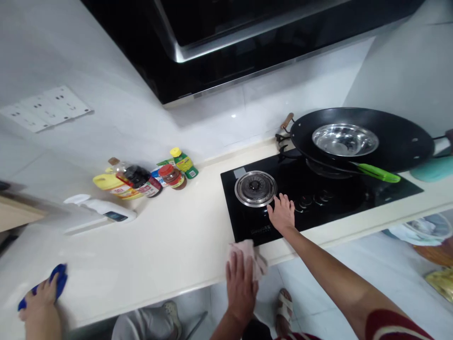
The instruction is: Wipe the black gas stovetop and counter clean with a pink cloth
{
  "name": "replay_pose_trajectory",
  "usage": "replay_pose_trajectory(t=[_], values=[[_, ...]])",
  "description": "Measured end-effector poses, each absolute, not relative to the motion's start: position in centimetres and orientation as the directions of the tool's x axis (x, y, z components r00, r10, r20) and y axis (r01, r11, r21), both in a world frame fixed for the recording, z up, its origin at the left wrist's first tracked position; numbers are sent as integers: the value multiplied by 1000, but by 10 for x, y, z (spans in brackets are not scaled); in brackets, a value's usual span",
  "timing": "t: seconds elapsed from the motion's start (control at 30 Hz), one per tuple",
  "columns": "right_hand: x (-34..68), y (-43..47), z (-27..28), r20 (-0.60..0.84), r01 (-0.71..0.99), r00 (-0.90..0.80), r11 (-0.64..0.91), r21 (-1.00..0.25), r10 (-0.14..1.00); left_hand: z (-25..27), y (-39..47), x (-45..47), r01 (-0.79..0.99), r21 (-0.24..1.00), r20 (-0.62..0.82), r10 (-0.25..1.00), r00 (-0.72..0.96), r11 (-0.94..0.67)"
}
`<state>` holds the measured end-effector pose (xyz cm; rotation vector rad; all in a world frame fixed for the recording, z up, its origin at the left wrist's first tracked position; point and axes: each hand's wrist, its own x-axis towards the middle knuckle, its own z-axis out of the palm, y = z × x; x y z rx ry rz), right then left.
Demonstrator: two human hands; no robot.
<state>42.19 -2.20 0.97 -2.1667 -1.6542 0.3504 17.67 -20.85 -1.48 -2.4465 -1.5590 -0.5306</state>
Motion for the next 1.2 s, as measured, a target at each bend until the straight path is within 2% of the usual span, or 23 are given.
replay_pose_trajectory(t=[0.17, 0.3, 0.37, 0.5, 0.57, 0.7, 0.8, 0.9, 1.0, 1.1, 1.2], values=[[423, -18, 18, -41, 844, 256, -244, -478, 966, -20, -192, 248, 804, 120, 347, 783, 516, -583], [436, -13, 41, -122, 757, 235, -260, -599, 964, -12, -169, 266, 739, 208, 343, 755, 558, -641], [450, -23, 55, -102, 732, 220, -233, -641, 970, -6, -159, 265, 713, 240, 351, 743, 569, -659], [464, -84, 59, 179, 729, 140, 21, -684, 974, 1, -147, 246, 699, 280, 379, 745, 549, -658], [452, -125, 46, 257, 740, 99, 101, -665, 961, 3, -143, 228, 712, 298, 385, 763, 519, -635], [397, -175, 18, 70, 852, -58, 86, -517, 996, 11, -130, 174, 764, 319, 406, 809, 425, -561], [357, -177, 18, -29, 870, -194, 158, -468, 981, 17, -121, 123, 810, 313, 450, 828, 334, -496], [338, -165, 35, 3, 804, -388, 340, -488, 922, 11, -120, 74, 841, 290, 466, 835, 293, -457], [340, -149, 49, 84, 720, -507, 476, -505, 858, -6, -127, 43, 894, 153, 429, 844, 323, -421], [361, -132, 44, 150, 712, -467, 471, -520, 871, -19, -132, 33, 927, 101, 366, 880, 302, -360], [406, -119, 23, 171, 798, -242, 296, -525, 955, -20, -133, 36, 943, 119, 314, 912, 262, -312]])
